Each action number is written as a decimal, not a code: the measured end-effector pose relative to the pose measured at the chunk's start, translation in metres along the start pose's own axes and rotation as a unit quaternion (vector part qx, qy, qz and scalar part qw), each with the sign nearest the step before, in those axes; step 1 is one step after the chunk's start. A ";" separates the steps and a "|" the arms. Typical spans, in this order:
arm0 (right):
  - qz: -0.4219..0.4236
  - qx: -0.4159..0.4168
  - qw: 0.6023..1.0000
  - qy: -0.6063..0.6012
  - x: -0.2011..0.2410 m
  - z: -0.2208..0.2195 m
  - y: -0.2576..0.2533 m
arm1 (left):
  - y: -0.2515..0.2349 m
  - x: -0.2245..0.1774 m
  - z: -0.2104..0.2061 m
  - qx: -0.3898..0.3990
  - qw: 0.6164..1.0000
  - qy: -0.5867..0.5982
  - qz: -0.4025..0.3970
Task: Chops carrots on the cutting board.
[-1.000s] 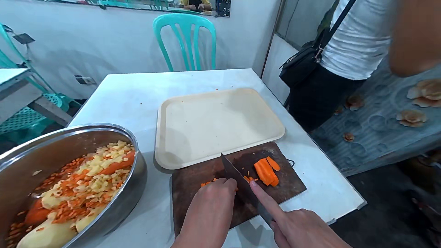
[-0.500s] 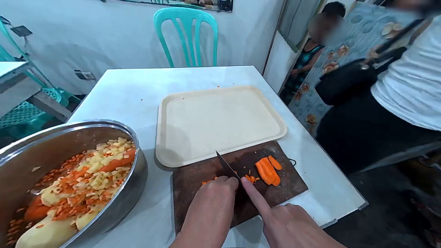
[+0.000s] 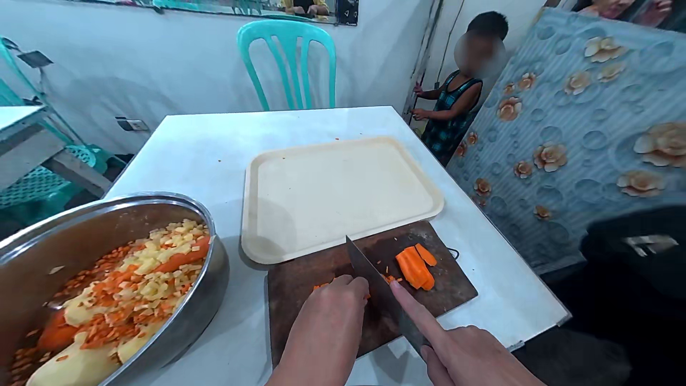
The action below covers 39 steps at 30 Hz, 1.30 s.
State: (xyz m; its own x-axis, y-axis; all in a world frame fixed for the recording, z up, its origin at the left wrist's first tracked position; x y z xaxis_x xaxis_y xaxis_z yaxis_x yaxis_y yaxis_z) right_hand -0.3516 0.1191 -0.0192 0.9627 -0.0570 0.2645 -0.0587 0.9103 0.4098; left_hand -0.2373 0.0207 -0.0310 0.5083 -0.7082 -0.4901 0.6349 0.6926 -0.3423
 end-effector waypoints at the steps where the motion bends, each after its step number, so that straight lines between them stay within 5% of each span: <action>1: 0.001 -0.003 1.000 0.005 0.001 0.000 0.001 | 0.000 0.000 0.000 -0.003 1.000 -0.002 -0.002; 18: 0.020 0.004 0.998 0.067 0.013 -0.004 -0.012 | -0.001 -0.001 0.001 -0.012 0.999 -0.021 -0.031; 27: -0.017 0.061 0.997 -0.045 -0.009 -0.011 -0.009 | 0.000 0.002 0.001 0.002 1.000 -0.008 -0.002; 39: 0.023 0.007 0.999 0.022 0.003 0.000 0.004 | -0.001 0.002 0.002 -0.010 1.000 -0.004 -0.013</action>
Point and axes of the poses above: each hand's wrist, its own y-axis away from the middle knuckle, its own z-axis out of the back of the hand, x = y × z, the point moved 7 cm from there along -y, towards the middle knuckle, and after that the axes turned 10 degrees about y, right-handed, at the moved point
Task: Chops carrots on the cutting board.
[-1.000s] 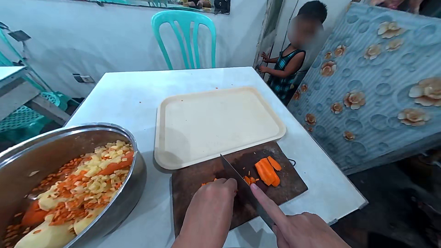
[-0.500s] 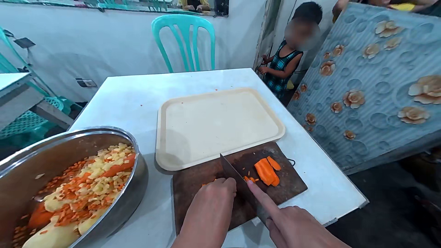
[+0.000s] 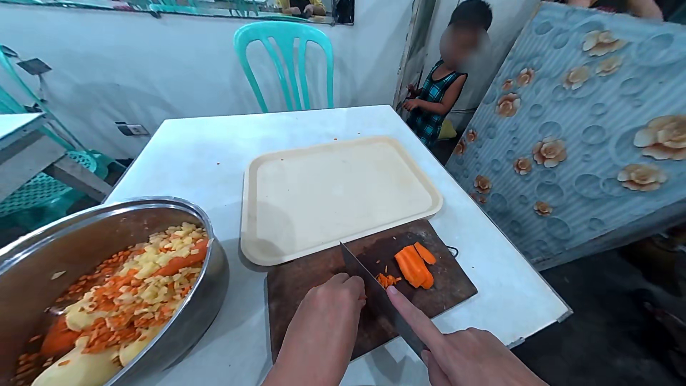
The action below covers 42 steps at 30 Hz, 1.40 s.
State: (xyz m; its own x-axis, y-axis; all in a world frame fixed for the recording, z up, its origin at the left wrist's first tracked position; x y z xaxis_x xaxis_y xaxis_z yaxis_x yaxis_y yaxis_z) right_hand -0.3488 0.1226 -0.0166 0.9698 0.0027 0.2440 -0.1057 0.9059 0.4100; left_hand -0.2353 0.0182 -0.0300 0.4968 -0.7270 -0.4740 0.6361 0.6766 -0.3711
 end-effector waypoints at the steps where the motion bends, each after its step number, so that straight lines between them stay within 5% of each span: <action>1: 0.000 0.006 1.000 0.005 0.001 0.000 0.000 | 0.000 0.000 0.000 0.002 1.000 -0.001 0.001; 10: -0.004 0.027 0.999 0.021 0.010 -0.006 -0.023 | -0.001 -0.001 0.000 0.008 1.000 0.000 0.001; 16: -0.033 0.059 0.995 -0.069 -0.006 -0.013 -0.017 | 0.001 0.000 0.000 0.035 0.999 0.007 0.021; 21: -0.033 0.067 0.996 -0.054 -0.009 -0.013 -0.012 | 0.010 0.001 0.002 -0.016 1.000 0.018 0.004; 38: 0.025 -0.023 0.999 0.018 0.006 -0.006 0.000 | 0.016 0.006 0.003 -0.064 0.997 0.038 0.012; 42: -0.003 0.046 0.998 0.031 0.015 -0.007 -0.014 | 0.015 0.006 0.004 -0.068 0.997 0.032 0.006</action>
Point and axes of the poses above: each hand's wrist, its own y-axis away from the middle knuckle, its own z-axis out of the back of the hand, x = y × z, the point moved 7 cm from there along -y, towards the middle knuckle, and after that the axes turned 10 degrees about y, right-handed, at the moved point
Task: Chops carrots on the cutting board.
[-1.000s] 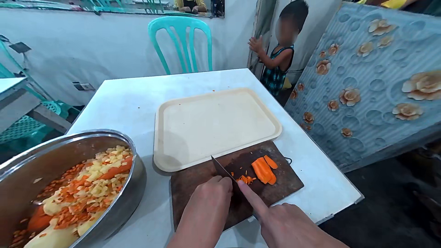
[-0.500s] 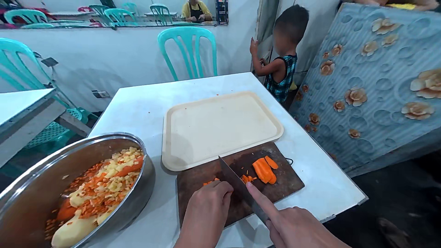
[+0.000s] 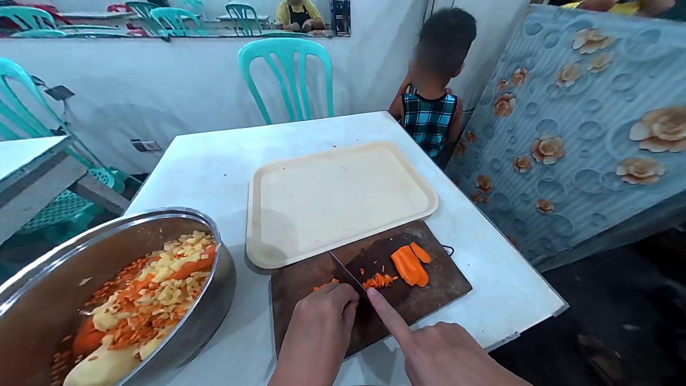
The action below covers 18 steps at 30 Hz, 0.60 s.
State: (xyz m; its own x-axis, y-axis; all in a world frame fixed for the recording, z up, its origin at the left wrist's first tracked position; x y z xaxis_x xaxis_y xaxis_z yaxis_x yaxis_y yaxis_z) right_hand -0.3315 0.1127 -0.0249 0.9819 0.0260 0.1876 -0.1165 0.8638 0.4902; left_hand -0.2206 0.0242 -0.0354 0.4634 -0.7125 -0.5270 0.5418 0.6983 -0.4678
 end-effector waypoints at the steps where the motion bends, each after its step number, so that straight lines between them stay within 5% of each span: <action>1: -0.007 0.013 1.000 -0.002 0.000 0.001 -0.003 | 0.000 0.000 0.000 0.001 1.000 -0.001 0.000; 8: -0.029 0.032 0.995 -0.091 -0.018 -0.004 -0.002 | 0.004 0.008 -0.001 0.006 1.000 0.011 0.018; 18: 0.002 -0.030 0.998 -0.056 -0.009 0.003 0.013 | 0.004 0.012 0.000 0.004 0.999 0.041 0.023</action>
State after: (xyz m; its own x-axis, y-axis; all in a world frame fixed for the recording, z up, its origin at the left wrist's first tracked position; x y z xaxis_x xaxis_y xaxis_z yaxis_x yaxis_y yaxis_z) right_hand -0.3428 0.1227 -0.0179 0.9581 -0.0239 0.2853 -0.1080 0.8928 0.4374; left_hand -0.2134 0.0184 -0.0435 0.4295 -0.6710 -0.6044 0.5260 0.7299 -0.4365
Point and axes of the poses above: each hand's wrist, its own y-axis away from the middle knuckle, its own z-axis out of the back of the hand, x = y × z, the point moved 7 cm from there along -y, towards the middle knuckle, and after that the axes turned 10 degrees about y, right-handed, at the moved point
